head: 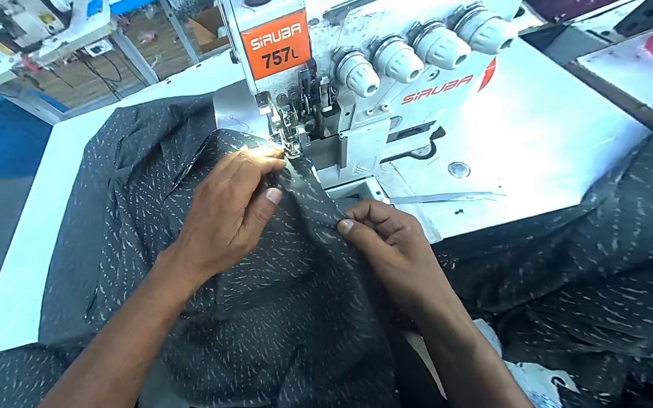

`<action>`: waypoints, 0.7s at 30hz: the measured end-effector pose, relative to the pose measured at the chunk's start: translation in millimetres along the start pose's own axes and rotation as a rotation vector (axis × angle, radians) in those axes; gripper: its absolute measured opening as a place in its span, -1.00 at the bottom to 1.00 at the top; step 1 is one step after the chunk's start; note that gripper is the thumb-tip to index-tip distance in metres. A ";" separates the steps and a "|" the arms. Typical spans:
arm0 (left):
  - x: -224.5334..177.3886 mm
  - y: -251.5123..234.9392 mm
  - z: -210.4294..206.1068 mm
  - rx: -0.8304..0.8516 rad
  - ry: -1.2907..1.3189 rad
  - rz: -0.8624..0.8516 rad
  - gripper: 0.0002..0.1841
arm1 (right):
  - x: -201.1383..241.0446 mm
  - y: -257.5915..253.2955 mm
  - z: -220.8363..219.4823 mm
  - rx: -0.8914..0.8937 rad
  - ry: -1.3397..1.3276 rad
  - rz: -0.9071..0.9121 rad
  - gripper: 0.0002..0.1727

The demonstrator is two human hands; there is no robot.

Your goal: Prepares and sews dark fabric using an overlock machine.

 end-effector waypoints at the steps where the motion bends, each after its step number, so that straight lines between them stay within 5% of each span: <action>1: -0.2 0.6 0.2 -0.008 0.014 0.007 -0.50 | 0.5 0.2 -0.1 -0.003 -0.004 -0.005 -0.86; 14: 3.2 2.2 0.1 -0.056 0.038 0.074 -0.63 | 1.9 -1.8 4.1 -0.009 -0.098 0.006 -0.87; 21: 75.9 -40.0 15.9 0.113 0.114 -0.181 -0.65 | 10.1 -4.1 -16.3 -0.047 -0.086 0.015 -0.90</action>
Point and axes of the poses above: each hand's wrist, its own y-axis away from the middle knuckle, its own z-axis out of the back of the hand, x = y × z, the point moved 2 cm from there along -y, towards the middle knuckle, and after that the axes turned 3 degrees about x, right-handed, at the moved point
